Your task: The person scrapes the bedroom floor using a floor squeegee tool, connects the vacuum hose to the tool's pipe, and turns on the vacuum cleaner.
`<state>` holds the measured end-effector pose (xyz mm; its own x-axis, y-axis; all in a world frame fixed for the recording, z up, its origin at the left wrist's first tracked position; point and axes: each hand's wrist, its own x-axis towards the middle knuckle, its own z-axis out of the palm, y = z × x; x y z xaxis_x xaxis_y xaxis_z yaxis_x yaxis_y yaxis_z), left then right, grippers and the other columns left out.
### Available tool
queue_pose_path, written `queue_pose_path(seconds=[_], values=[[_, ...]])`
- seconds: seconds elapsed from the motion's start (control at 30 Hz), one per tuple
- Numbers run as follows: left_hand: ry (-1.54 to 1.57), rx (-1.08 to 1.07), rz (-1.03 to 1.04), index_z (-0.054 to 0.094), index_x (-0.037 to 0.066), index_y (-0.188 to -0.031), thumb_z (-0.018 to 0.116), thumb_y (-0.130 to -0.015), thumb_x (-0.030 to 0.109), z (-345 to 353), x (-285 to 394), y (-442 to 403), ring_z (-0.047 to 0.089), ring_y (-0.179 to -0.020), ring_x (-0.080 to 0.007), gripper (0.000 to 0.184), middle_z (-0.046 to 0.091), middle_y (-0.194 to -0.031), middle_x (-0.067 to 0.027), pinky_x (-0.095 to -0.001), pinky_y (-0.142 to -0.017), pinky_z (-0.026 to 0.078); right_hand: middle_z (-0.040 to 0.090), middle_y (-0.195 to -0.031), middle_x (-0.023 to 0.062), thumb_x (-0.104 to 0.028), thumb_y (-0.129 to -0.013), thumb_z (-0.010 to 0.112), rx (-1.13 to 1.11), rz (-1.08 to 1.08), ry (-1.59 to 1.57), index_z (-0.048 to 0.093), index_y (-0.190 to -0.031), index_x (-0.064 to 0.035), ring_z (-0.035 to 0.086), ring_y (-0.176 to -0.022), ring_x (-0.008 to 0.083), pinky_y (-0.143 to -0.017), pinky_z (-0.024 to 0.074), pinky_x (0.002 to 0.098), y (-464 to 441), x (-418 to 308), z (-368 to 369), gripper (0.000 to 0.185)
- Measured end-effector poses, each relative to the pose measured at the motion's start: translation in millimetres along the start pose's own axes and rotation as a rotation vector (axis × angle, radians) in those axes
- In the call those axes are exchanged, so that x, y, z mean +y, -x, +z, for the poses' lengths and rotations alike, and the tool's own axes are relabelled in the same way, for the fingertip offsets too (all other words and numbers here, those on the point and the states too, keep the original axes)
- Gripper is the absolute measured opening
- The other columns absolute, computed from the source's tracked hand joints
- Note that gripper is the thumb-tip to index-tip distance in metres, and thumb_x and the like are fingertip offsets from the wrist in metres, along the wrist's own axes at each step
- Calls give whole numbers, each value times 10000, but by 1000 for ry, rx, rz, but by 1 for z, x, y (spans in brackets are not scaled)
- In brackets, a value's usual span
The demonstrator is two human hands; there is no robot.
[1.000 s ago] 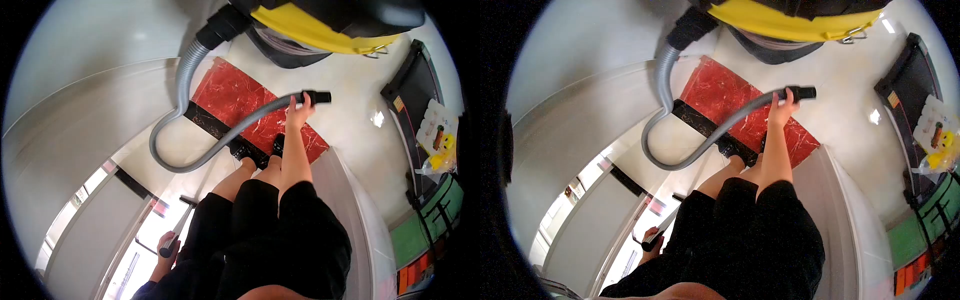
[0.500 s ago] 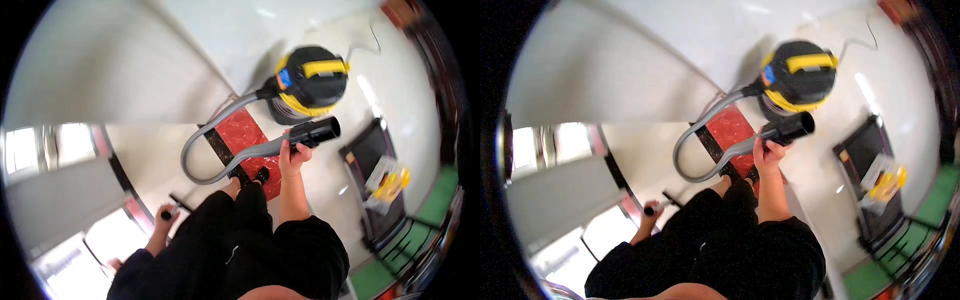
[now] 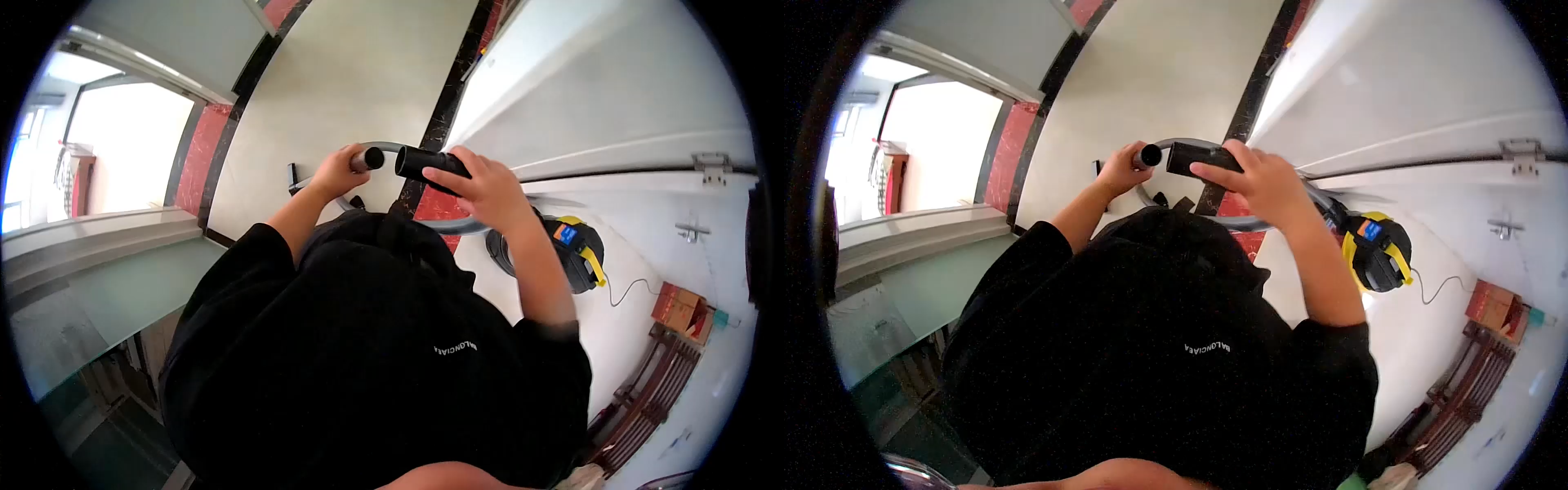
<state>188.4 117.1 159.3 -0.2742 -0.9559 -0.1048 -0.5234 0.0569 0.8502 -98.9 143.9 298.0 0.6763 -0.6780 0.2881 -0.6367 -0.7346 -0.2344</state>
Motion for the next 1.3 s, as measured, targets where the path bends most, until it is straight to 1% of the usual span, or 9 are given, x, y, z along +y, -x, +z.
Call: queue_pose_path(seconds=[0.2, 0.43, 0.6, 0.8, 0.9, 1.0, 1.07, 1.23, 1.3], values=[[-37, -18, 8, 549, 93, -996, 656, -641, 160, -40, 2, -13, 583, -824, -308, 376, 603, -860, -126, -374, -716, 460, 488, -1054, 52, -36, -723, 564, -393, -149, 281, 453, -1193, -469, 564, -718, 206, -610, 507, 304, -99, -1, -2, 648], [97, -13, 18, 539, 52, -955, 648, -645, 122, -82, 8, -31, 570, -751, -272, 336, 576, -796, -144, -347, -666, 450, 490, -1049, 63, -38, -735, 546, -457, -220, 343, 459, -1192, -459, 565, -731, 207, -608, 502, 302, -168, -15, -21, 628], [109, -86, 46, 551, 54, -882, 634, -636, 118, -85, -1, -48, 562, -687, -271, 267, 564, -708, -134, -353, -628, 443, 484, -1007, 67, -47, -726, 562, -571, -273, 461, 442, -1222, -407, 558, -724, 198, -559, 493, 278, -196, -27, -32, 624], [112, -147, 24, 545, 67, -833, 629, -638, 127, -66, 5, -53, 557, -671, -279, 221, 572, -697, -119, -368, -612, 438, 497, -936, 89, -77, -727, 558, -638, -429, 555, 491, -1187, -243, 574, -715, 206, -554, 504, 294, -220, -31, -38, 493], [80, -135, 63, 548, 69, -843, 629, -643, 128, -62, 12, -53, 568, -699, -287, 225, 582, -716, -116, -372, -617, 444, 498, -821, 105, -87, -727, 560, -693, -389, 550, 532, -1119, -159, 588, -654, 226, -531, 498, 303, -214, -42, -28, 399], [98, -83, 43, 552, 75, -863, 649, -643, 137, -51, 15, -57, 573, -706, -280, 248, 579, -715, -105, -366, -624, 453, 498, -805, 114, -96, -748, 548, -741, -314, 520, 528, -1119, -148, 596, -644, 237, -527, 497, 316, -216, -37, -24, 375], [127, -51, 36, 554, 81, -875, 676, -633, 155, -46, 14, -62, 572, -693, -278, 281, 572, -711, -100, -366, -631, 458, 511, -819, 100, -90, -734, 565, -799, -213, 442, 513, -1171, -221, 575, -630, 233, -549, 484, 322, -216, -25, -14, 459], [112, 31, 91, 568, 84, -918, 684, -619, 131, -33, 11, -64, 582, -698, -284, 324, 579, -718, -111, -373, -639, 463, 537, -833, 125, -58, -661, 613, -884, -100, 310, 497, -1209, -215, 577, -671, 273, -630, 469, 355, -220, -11, -7, 582], [134, 67, 65, 561, 74, -821, 671, -606, 114, -30, 13, -65, 596, -684, -284, 245, 600, -684, -93, -371, -620, 463, 557, -822, 130, -93, -639, 631, -965, -71, 223, 481, -1239, -226, 585, -693, 270, -635, 469, 364, -222, 1, -1, 633]])
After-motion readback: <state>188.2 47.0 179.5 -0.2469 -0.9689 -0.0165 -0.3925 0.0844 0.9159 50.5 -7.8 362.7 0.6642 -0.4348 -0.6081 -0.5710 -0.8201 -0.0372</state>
